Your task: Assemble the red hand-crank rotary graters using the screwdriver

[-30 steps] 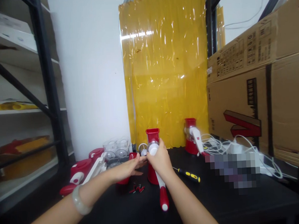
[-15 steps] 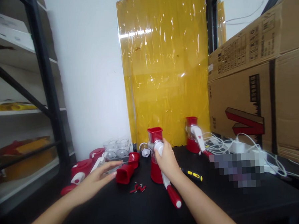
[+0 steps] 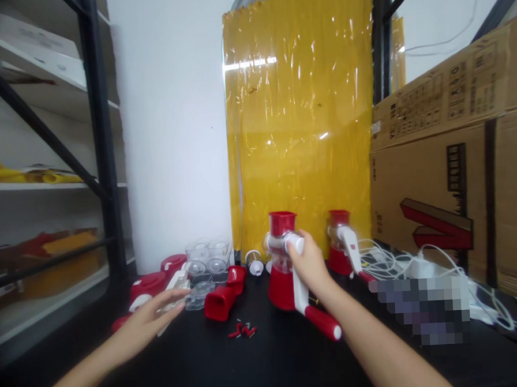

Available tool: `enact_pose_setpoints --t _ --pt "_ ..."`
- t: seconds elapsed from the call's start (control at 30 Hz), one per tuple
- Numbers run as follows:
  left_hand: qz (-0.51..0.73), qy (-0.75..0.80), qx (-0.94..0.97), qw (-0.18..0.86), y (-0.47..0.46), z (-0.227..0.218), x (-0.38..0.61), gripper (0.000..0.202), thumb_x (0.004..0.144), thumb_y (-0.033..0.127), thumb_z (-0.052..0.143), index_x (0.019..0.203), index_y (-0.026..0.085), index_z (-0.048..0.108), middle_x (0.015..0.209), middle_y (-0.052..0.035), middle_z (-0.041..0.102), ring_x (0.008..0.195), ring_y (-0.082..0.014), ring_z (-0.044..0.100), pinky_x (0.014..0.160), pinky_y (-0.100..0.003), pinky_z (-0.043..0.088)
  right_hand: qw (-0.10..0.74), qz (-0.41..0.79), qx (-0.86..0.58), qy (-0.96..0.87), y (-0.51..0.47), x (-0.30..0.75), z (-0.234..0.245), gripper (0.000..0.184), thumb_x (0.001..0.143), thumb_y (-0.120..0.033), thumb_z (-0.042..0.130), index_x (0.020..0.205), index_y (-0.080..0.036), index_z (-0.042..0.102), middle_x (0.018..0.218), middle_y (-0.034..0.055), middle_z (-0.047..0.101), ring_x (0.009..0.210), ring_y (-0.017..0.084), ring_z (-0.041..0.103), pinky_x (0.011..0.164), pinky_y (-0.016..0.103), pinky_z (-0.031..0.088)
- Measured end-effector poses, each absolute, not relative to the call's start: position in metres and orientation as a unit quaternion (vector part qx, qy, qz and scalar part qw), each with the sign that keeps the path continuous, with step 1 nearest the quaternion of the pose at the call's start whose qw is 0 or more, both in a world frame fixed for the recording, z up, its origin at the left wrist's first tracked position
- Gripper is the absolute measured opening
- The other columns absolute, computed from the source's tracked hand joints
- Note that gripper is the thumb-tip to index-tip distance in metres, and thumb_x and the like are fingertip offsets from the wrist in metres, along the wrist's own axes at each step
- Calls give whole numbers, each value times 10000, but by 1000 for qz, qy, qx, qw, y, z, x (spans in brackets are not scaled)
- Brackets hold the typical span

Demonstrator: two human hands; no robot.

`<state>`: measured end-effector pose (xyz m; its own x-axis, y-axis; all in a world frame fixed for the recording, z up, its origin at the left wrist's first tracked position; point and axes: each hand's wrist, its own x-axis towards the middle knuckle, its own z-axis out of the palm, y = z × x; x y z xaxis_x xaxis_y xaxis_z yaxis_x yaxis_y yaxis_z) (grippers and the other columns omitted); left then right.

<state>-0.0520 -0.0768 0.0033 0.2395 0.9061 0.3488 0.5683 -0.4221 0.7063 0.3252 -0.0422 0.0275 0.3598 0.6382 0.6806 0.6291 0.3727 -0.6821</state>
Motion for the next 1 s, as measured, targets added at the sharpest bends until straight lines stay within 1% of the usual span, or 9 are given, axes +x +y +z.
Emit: enact_pose_setpoints --t 0.1,0.2,0.33,0.5,0.67,0.83,0.87,0.93,1.0 --pt "384 492 749 222 -77 0 -59 590 772 665 561 1160 233 667 1272 -62 648 1240 -292 560 1056 -417 453 605 -29 -577 -548 -21 362 56 614 821 -421 538 1333 -84 505 1314 209 583 1197 317 574 1041 461 412" --pt "394 495 745 213 -73 -9 -66 583 775 675 548 1155 253 678 1258 -55 658 1238 -298 561 1048 -435 459 595 -57 -589 -544 10 402 61 645 810 -410 544 1356 -73 478 1356 222 548 1266 334 516 1088 476 352" --pt "391 504 741 208 -67 -18 -70 553 772 663 559 1140 273 691 1254 -41 663 1228 -299 570 1038 -424 469 586 -59 -608 -533 47 439 30 679 803 -404 525 1377 -51 443 1381 235 517 1306 336 476 1105 475 328" --pt "378 494 755 207 -65 -12 -60 467 789 605 592 1100 273 700 1202 -30 688 1187 -285 599 1026 -406 479 593 -51 -622 -509 69 448 -11 702 800 -412 516 1366 -5 434 1360 273 518 1284 346 492 1081 486 348" --pt "371 478 768 210 -66 -6 -46 459 816 575 587 1127 252 686 1207 -42 679 1183 -273 599 1019 -388 483 581 -59 -626 -516 80 445 -22 726 835 -412 489 1386 49 385 1389 304 471 1307 335 466 1096 456 326" --pt "358 480 775 204 -69 -3 -35 523 817 606 570 1148 214 671 1209 -81 672 1178 -290 597 1005 -409 491 562 -61 -633 -529 85 441 -21 695 853 -377 483 1394 47 379 1372 299 480 1309 318 455 1094 424 324" --pt "354 480 777 202 -69 -2 -34 538 819 614 562 1153 206 667 1217 -88 667 1186 -293 591 1010 -412 486 559 -60 -637 -527 84 439 -20 698 852 -377 489 1391 54 380 1371 311 471 1318 329 438 1099 440 310" --pt "352 480 780 196 -68 -1 -33 562 824 627 548 1170 197 655 1252 -97 647 1218 -295 568 1025 -412 474 554 -71 -652 -513 76 431 -17 756 838 -416 526 1401 60 359 1418 347 386 1373 379 340 1112 517 247" --pt "360 482 776 191 -66 0 -35 581 830 633 537 1200 196 634 1301 -99 617 1243 -289 549 1043 -411 458 543 -113 -660 -507 64 418 -14 849 815 -489 565 1442 23 310 1513 347 208 1435 430 161 1109 605 163"
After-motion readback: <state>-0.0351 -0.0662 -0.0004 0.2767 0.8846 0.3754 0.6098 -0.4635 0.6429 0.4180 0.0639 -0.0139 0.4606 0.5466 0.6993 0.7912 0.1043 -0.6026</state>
